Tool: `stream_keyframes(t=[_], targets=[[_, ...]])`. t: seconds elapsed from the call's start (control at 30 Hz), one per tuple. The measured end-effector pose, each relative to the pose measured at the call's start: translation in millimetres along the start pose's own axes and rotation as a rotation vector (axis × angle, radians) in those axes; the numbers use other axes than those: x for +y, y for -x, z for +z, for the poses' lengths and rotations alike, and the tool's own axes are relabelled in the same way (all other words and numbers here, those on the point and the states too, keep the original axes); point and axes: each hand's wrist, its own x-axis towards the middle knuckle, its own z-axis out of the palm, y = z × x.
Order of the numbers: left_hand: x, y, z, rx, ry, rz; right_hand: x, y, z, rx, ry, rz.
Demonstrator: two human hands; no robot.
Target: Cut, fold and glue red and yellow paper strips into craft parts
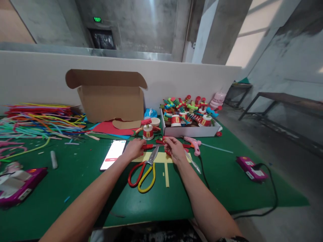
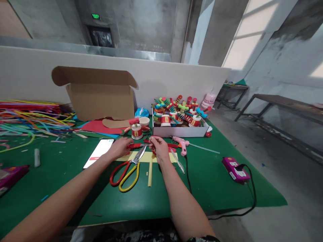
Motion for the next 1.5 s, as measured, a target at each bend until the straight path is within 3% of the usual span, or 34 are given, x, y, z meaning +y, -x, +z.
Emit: stream_keyframes(t=[0.17,0.4,0.5,0.6,0.77,0.9,1.0,1.13,1.23,1.33,1.5], targets=[[-6.0,-1.5,-12.6,0.053,0.099,-0.007,-1.3,1.3,2.3,-0.023,-0.013,-0.001],[-20.6,1.9,-33.7,0.113,0.278,0.127,-5.7,1.5,-0.2,0.033,-0.016,-0.024],[-28.7,3.7,-39.9,0.129,0.52,0.087,-8.7,-0.7,-2.7,0.076,-0.05,-0.027],[-29.0,5.7,-41.8,0.063,0.84,-0.005,-10.0,-3.0,-4.2,0.081,-0.058,-0.039],[-9.2,9.5,-38.6,-0.084,1.32,-0.115,-9.7,-3.1,-2.8,0.01,-0.024,-0.108],[8.5,13.6,-29.8,-0.119,1.548,-0.215,-4.9,0.8,4.4,-0.102,-0.027,-0.157],[20.5,18.8,-19.6,-0.128,1.558,-0.195,-0.1,4.1,10.0,-0.177,-0.091,-0.118],[35.0,27.5,-10.4,-0.242,1.466,-0.139,1.2,5.3,11.2,-0.211,-0.147,-0.086],[37.1,31.6,-10.9,-0.307,1.597,-0.137,-2.3,4.2,8.6,-0.19,-0.152,-0.068],[33.4,32.8,-13.0,-0.46,1.698,-0.071,-5.1,4.8,8.1,-0.187,-0.211,-0.043],[45.4,35.1,-9.9,-0.585,1.539,-0.009,-1.4,10.8,16.0,-0.184,-0.232,-0.088]])
